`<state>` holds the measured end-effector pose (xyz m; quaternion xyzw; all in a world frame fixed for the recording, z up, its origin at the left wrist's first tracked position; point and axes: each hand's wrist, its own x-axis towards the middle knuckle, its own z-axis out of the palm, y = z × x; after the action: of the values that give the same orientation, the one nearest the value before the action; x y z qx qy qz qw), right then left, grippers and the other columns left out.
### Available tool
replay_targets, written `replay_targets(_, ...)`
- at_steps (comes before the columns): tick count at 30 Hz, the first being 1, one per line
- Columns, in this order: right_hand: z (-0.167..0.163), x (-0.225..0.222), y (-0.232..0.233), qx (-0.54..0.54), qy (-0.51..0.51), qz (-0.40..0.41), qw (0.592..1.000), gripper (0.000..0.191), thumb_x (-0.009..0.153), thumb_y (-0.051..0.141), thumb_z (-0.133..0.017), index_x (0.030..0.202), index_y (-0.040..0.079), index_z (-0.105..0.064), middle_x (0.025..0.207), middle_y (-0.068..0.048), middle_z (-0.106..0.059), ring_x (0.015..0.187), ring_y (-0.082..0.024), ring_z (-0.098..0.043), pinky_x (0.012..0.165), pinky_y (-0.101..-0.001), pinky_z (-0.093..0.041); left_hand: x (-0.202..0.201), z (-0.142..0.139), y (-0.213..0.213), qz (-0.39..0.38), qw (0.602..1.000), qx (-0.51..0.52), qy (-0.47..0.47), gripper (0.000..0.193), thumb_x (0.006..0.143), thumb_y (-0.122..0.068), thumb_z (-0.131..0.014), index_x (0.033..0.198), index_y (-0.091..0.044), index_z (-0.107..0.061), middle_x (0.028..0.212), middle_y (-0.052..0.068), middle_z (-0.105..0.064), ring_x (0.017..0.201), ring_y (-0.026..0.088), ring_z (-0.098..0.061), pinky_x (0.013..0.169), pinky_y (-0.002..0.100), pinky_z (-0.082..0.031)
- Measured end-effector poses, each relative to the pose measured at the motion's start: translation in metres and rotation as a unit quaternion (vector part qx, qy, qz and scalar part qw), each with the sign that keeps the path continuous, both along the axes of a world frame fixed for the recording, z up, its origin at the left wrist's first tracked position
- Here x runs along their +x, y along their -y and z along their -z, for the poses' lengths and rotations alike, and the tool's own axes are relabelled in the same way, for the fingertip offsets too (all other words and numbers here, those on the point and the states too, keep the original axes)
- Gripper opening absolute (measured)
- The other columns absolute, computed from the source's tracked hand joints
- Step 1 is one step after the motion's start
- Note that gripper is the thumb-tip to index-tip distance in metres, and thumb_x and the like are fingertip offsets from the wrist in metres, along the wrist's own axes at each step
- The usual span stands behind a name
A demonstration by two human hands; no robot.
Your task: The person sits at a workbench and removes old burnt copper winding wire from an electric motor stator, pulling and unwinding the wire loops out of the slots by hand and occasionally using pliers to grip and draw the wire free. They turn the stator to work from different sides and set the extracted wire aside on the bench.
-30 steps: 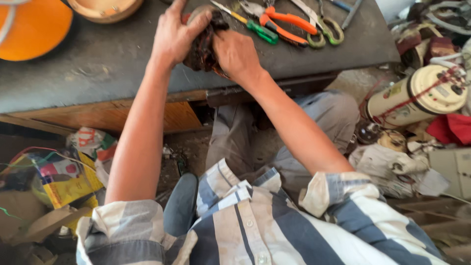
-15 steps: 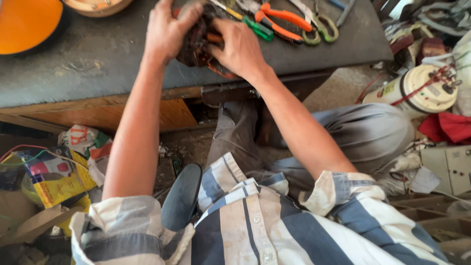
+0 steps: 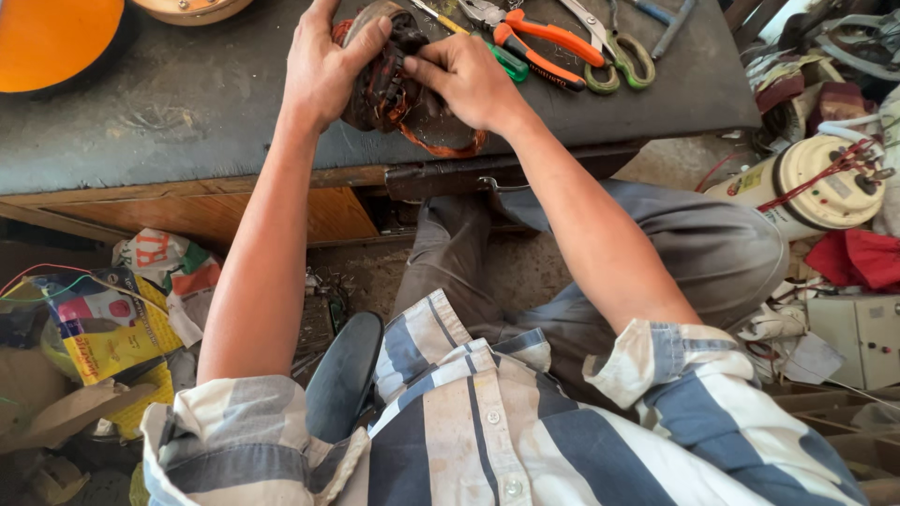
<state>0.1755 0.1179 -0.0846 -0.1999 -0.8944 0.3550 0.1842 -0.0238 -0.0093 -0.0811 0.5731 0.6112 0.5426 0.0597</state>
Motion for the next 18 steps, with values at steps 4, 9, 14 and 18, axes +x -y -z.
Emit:
replay_targets(4,0.006,0.000,-0.002,-0.277,-0.040,-0.024,0.960,0.038,0.109,0.037,-0.060,0.098,0.002,-0.071,0.075,-0.005,-0.069,0.064,-0.011,-0.065,0.054,-0.0269,-0.045,0.001,0.001,0.004,0.034,0.999,0.001,0.010,0.065,0.102,-0.047,-0.074,0.147,-0.005,-0.056,0.133,0.021,-0.072,0.121,0.033,-0.072,0.103,0.042,-0.055)
replay_targets(9,-0.001,0.017,0.011,0.211,-0.167,0.020,0.963,0.027,0.111,0.029,-0.071,0.116,0.002,-0.073,0.100,-0.010,-0.077,0.088,-0.018,-0.074,0.077,-0.0315,-0.055,-0.002,0.002,0.008,0.045,0.998,-0.021,0.046,0.066,0.102,-0.048,-0.072,0.151,-0.008,-0.053,0.133,0.019,-0.072,0.120,0.030,-0.075,0.103,0.041,-0.058)
replay_targets(14,-0.009,0.013,0.041,0.384,-0.209,0.010,0.899,0.030,0.093,0.021,-0.082,0.114,0.003,-0.070,0.107,-0.010,-0.074,0.095,-0.020,-0.073,0.082,-0.0320,-0.060,-0.004,0.002,0.004,-0.003,1.000,-0.011,-0.025,0.065,0.106,-0.046,-0.075,0.154,-0.006,-0.055,0.139,0.025,-0.069,0.131,0.038,-0.064,0.110,0.046,-0.050)
replay_targets(18,-0.010,0.008,0.046,0.461,-0.194,0.048,0.864,0.015,0.096,0.009,-0.078,0.111,0.007,-0.078,0.102,-0.004,-0.076,0.087,-0.018,-0.072,0.075,-0.0324,-0.060,-0.004,-0.002,0.001,0.005,0.998,-0.056,0.036,0.073,0.095,-0.051,-0.072,0.152,-0.011,-0.050,0.138,0.021,-0.068,0.130,0.032,-0.066,0.110,0.041,-0.050)
